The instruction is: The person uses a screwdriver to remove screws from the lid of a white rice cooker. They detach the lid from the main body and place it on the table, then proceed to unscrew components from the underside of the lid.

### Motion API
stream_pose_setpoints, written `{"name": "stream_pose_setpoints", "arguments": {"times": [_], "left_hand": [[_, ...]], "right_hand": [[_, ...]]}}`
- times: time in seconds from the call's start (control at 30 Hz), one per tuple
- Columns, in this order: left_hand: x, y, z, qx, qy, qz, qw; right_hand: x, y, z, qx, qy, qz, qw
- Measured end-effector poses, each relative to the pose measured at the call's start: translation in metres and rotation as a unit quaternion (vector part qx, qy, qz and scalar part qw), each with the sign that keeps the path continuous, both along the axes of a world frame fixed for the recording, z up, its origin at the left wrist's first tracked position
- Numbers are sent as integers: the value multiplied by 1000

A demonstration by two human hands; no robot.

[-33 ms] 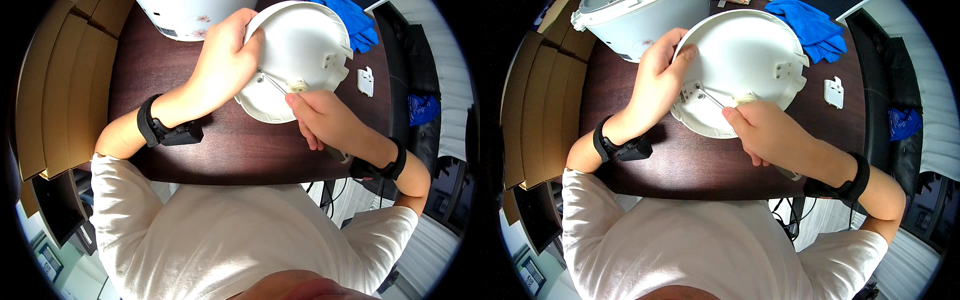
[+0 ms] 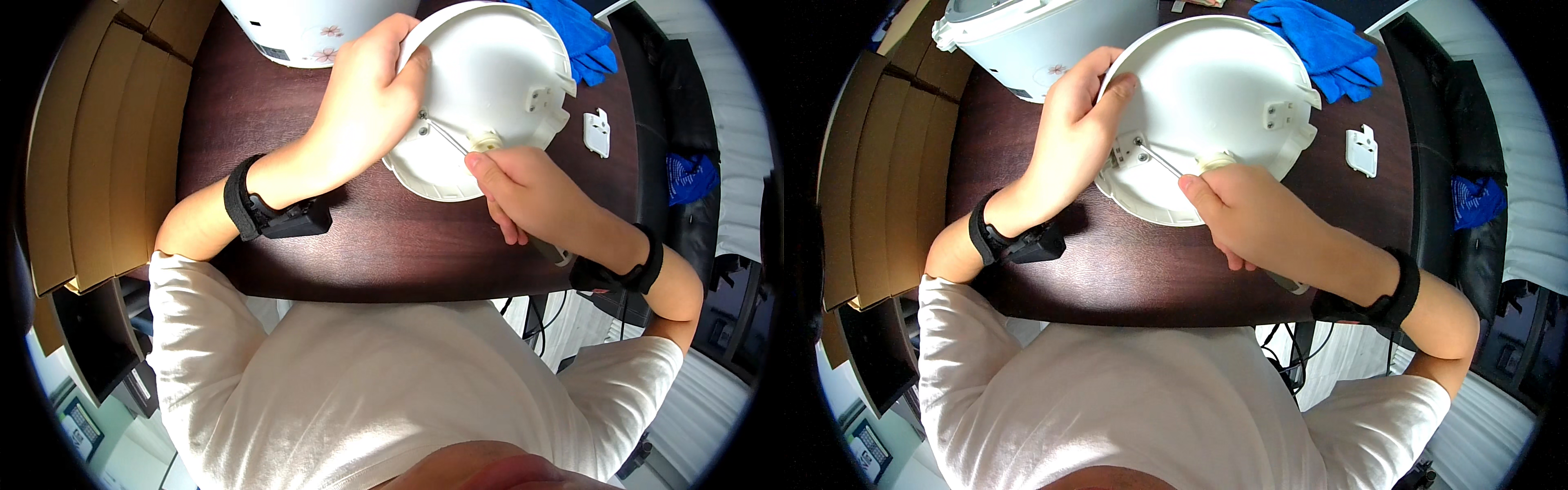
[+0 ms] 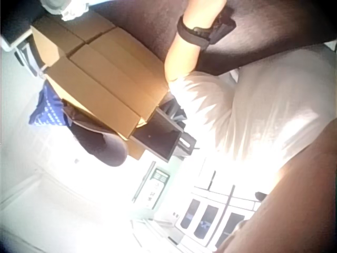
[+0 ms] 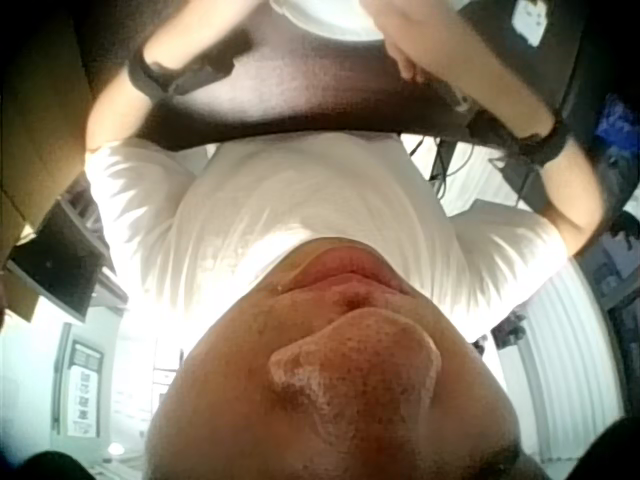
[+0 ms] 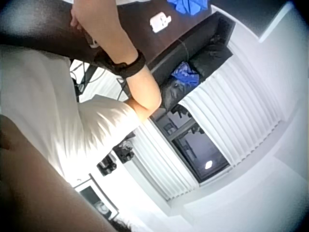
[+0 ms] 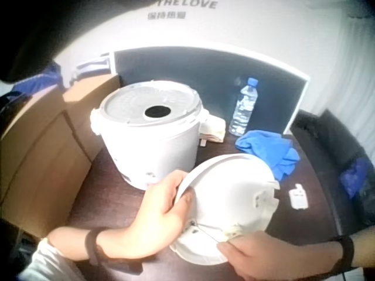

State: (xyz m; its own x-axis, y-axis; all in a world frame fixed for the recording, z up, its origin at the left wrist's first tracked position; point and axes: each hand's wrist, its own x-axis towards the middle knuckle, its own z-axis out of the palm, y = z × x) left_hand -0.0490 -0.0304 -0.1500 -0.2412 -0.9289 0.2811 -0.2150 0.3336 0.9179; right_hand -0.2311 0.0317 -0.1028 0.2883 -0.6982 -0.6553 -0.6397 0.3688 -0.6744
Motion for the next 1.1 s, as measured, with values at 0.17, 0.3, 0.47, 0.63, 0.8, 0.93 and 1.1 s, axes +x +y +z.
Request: {"name": "stream_pose_setpoints", "arguments": {"times": [0.17,0.3,0.47,0.63,0.8,0.93,1.1], "left_hand": [[1,0,-6,-3,1,4,1000],[0,1,-6,5,-5,14,1000],[3,2,-3,-9,-34,26,999],[3,2,-3,-12,-29,23,999],[3,-4,-10,-21,0,18,1000],[8,-3,3,40,1,-21,999],[4,2,23,77,40,-29,996]], "right_hand": [[8,-2,6,-39,71,28,996],[-8,0,-27,-480,130,205,843],[1,-2,-2,-508,333,265,749],[-1,-5,6,-577,359,329,656],[-4,-19,14,-700,335,363,516],[-2,-25,19,-672,312,341,579],[-14,-23,23,-629,282,303,659]]}}
